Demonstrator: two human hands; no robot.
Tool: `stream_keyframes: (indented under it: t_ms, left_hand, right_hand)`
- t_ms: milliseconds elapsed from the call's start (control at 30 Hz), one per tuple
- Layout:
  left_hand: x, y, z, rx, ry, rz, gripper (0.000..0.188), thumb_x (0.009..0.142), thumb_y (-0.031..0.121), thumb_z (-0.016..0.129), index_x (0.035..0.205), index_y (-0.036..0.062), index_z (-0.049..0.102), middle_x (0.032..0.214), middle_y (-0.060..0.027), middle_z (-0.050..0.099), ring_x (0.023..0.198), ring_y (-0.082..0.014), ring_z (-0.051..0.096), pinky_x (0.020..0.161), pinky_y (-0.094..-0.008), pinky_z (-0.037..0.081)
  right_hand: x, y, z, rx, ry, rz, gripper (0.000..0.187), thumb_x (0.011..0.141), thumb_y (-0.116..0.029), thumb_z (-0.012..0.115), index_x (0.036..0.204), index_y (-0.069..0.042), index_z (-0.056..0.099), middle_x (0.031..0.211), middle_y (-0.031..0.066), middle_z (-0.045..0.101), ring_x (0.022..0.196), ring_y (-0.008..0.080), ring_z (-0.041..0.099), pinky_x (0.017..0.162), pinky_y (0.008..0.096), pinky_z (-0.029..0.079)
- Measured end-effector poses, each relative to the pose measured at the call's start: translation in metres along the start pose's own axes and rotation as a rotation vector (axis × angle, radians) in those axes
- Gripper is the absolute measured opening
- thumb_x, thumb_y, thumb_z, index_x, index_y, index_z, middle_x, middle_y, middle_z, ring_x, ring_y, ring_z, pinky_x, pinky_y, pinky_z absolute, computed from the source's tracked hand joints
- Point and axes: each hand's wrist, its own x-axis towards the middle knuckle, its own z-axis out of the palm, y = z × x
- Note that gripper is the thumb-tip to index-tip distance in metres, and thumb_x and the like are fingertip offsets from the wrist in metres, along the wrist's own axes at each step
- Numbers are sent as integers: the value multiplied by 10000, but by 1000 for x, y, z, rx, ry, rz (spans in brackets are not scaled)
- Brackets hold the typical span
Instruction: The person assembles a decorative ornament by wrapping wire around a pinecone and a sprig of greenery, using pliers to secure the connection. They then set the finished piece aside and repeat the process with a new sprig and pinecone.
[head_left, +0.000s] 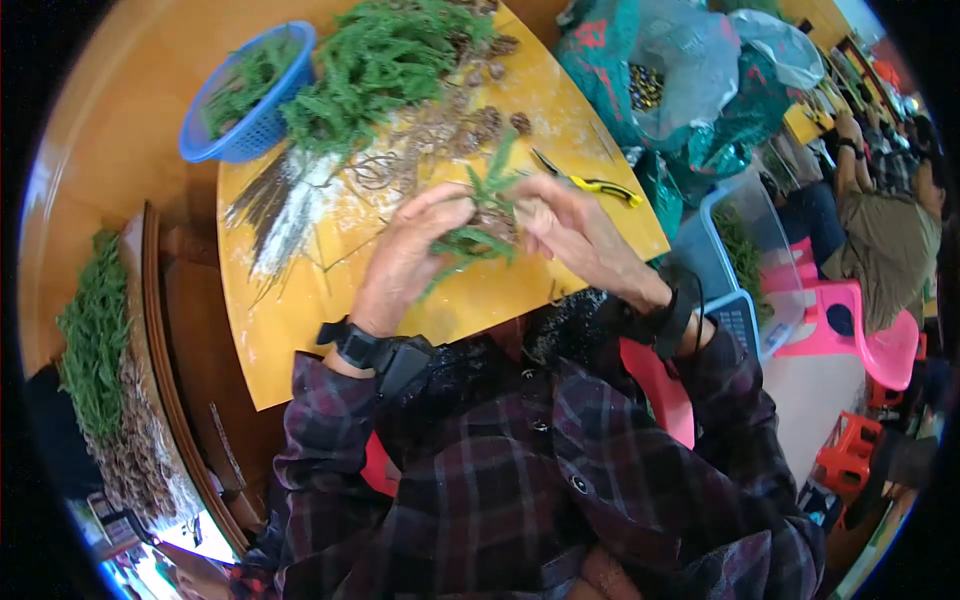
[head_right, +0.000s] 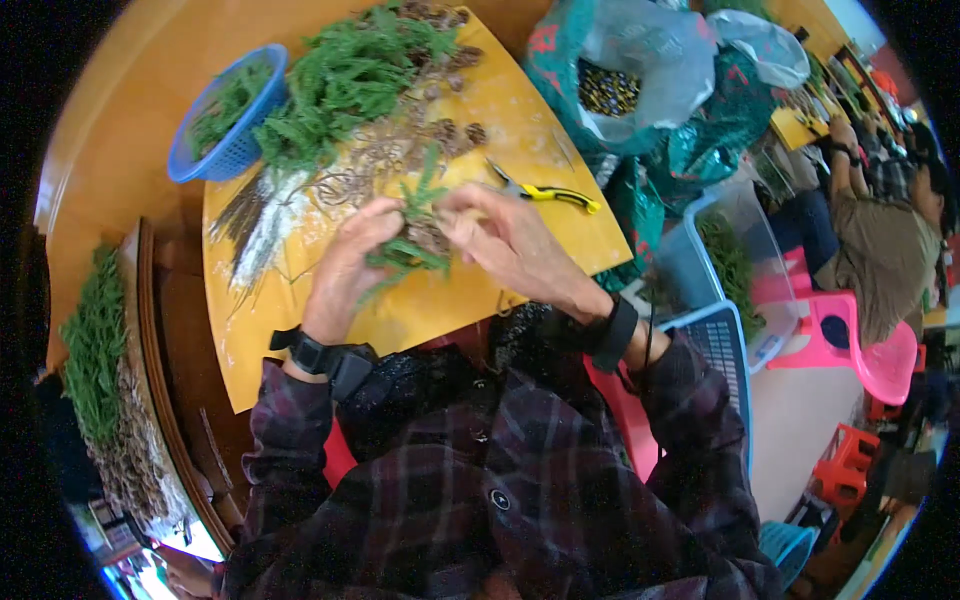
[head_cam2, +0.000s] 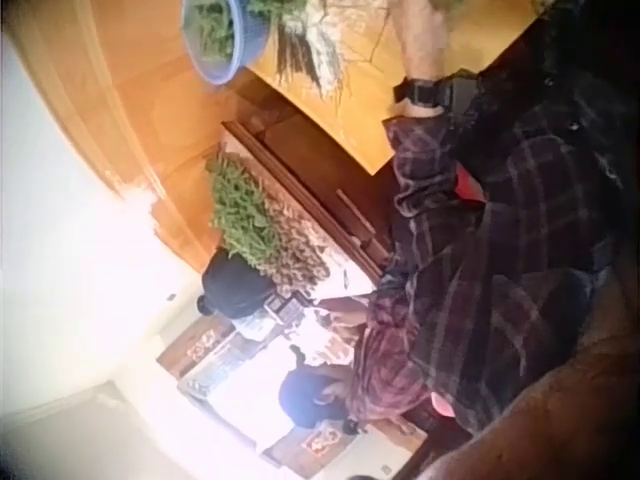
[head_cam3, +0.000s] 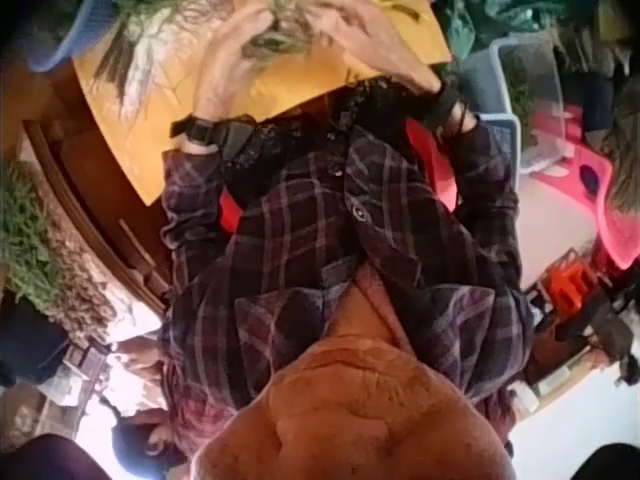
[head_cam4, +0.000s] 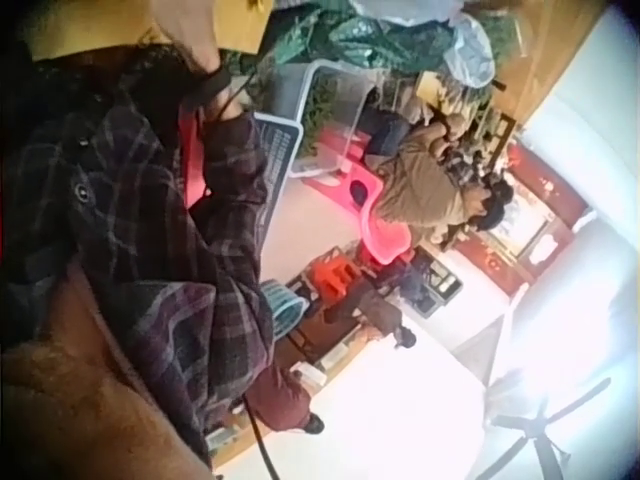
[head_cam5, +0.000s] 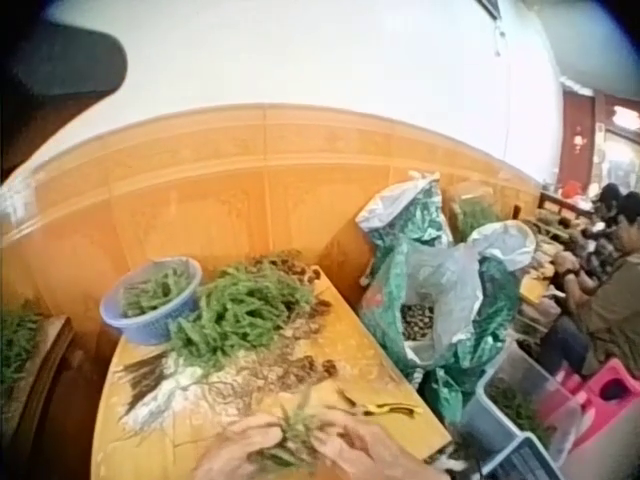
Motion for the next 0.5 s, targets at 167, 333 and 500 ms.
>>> stream_keyframes:
  t_ms: [167, 333, 500]
  left_hand:
    - [0, -18, -3, 37, 15, 103, 232, 838, 151, 646, 1020, 13, 607, 891, -12, 609, 845, -110, 574, 757, -265, 481]
    - [7, -26, 7, 216, 20, 166, 188, 842, 125, 629, 1013, 53, 601, 868, 6, 600, 809, -77, 552, 716, -241, 464]
    - [15, -42, 2, 388, -29, 289, 165, 835, 112, 628, 989, 81, 577, 830, 28, 564, 766, -55, 514, 696, -218, 429]
  right_hand:
    - [4, 18, 15, 118, -48, 44, 277, 875, -205, 623, 1059, -11, 553, 801, -25, 528, 664, 58, 479, 560, 206, 382]
    - [2, 28, 19, -421, 221, -165, 274, 793, -137, 703, 1003, -27, 564, 687, -43, 501, 553, 48, 426, 479, 220, 343]
    - [0, 27, 25, -605, 298, -247, 245, 722, -92, 730, 912, -49, 581, 656, 34, 533, 525, 66, 483, 464, 256, 377]
